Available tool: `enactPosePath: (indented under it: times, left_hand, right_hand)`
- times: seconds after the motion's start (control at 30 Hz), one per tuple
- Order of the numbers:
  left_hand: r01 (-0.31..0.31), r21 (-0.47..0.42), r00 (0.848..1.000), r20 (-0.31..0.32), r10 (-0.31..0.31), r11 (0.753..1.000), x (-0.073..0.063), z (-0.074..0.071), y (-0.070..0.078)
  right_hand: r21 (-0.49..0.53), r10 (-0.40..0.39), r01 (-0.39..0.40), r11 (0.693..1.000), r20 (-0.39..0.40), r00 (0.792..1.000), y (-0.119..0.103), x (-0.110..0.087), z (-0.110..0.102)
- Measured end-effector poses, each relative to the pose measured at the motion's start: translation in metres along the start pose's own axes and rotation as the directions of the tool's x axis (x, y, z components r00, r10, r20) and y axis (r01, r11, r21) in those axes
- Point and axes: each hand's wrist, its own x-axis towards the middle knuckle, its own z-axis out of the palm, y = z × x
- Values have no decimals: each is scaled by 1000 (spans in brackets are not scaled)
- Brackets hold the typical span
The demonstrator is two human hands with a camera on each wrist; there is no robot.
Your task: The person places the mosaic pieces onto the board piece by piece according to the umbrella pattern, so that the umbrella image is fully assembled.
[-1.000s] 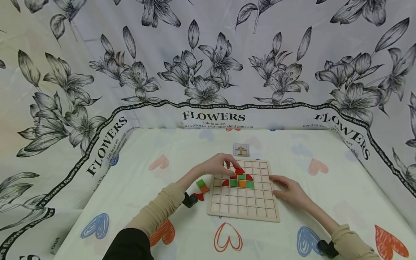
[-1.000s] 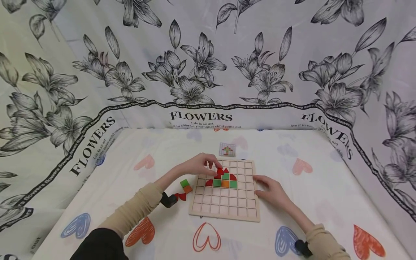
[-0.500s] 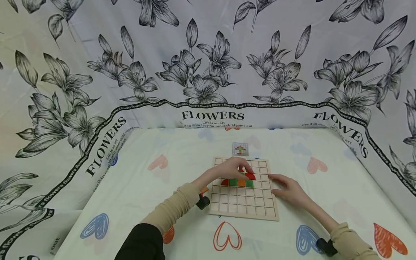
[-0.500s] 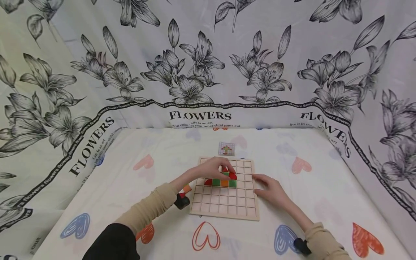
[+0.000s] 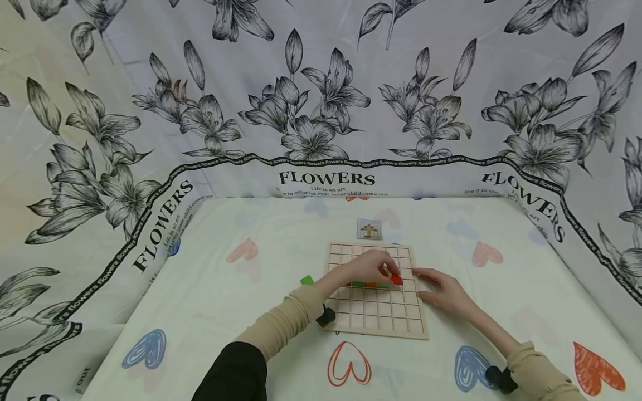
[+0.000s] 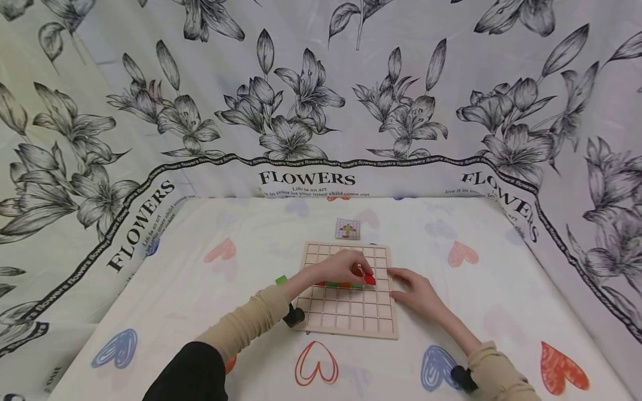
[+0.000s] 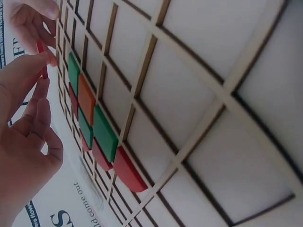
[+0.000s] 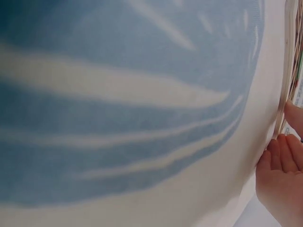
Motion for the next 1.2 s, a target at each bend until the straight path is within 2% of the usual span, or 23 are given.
enactPosePath:
  times: [0.27,0.33,0.53,0.57,0.7,1.2]
  left_hand:
    - [35,77,999,19,-37,996,4,7,1]
    - [22,104,1000,18,-24,994,8,11,-6]
    - [51,169,999,6,-53,984,10,14,-7]
    - [70,170,997,9,-73,983,8,12,-2]
    - [64,202,998,5,-67,977,6,13,-2]
    - [59,220,998,-3,-60,974,4,14,1]
  right_hand:
    - [-3,-9,9,1000,-5,1000,2,0,0]
    - [-4,-12,12,1000,-7,1000,2,0,0]
    - [-2,-5,5,1000,-3,1000,2,1,0]
    - [-1,-3,3,1000,-3,1000,1,1,0]
    - [-2,3,-3,1000,-7,1000,0,1,1]
    - [15,7,-7,1000,-4,1000,0,1,2]
